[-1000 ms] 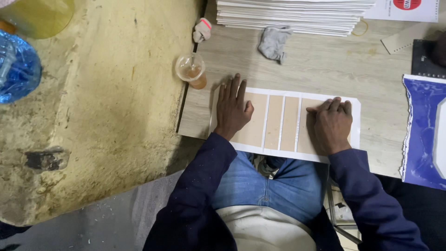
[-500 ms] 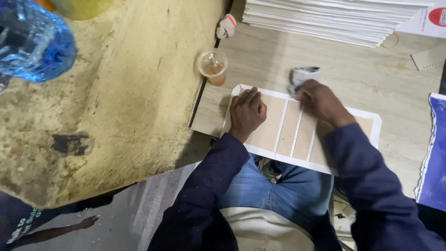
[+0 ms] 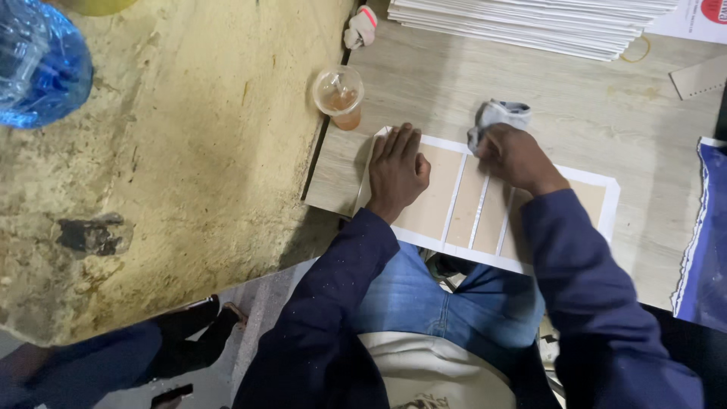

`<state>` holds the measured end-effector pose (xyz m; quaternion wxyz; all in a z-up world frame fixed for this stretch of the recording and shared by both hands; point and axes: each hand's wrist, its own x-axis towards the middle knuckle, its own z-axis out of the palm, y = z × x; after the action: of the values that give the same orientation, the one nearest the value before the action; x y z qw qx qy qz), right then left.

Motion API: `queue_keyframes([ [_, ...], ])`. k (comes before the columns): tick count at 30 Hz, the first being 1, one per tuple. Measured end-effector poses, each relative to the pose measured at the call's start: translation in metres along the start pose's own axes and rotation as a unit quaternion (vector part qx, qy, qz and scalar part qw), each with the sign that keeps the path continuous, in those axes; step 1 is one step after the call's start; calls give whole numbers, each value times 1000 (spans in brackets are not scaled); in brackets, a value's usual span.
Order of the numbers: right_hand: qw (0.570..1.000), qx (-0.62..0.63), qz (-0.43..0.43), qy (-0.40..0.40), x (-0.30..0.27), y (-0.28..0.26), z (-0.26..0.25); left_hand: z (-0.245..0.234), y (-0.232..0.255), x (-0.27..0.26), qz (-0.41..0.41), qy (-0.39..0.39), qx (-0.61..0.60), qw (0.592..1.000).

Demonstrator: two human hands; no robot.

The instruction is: The person wipes a white sheet of paper on a table using a cloth held in their right hand. They then pick up a white cardboard frame, wipe its surface, and place it back down. The person continues to wipe the paper and the frame repeatedly.

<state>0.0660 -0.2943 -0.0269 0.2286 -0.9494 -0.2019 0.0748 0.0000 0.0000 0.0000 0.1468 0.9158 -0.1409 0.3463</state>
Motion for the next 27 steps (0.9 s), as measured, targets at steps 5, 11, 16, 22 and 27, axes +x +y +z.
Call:
queue_keyframes([
  [5, 984, 31, 157, -79, -91, 49, -93, 8, 0, -2, -20, 36, 16, 999],
  [11, 995, 32, -14, -98, -1, 9, -50, 35, 5, -23, 7, 77, 49, 996],
  [16, 985, 83, -142, -57, 136, -85, 57, 41, 8, -29, 101, 71, -34, 992],
  [22, 990, 90, -107, -9, 122, -101, 13, -75, 51, -67, 54, 34, -194, 979],
  [27, 969, 197, 133, -68, 8, -127, -105, -118, 77, -171, -352, -168, -434, 812],
])
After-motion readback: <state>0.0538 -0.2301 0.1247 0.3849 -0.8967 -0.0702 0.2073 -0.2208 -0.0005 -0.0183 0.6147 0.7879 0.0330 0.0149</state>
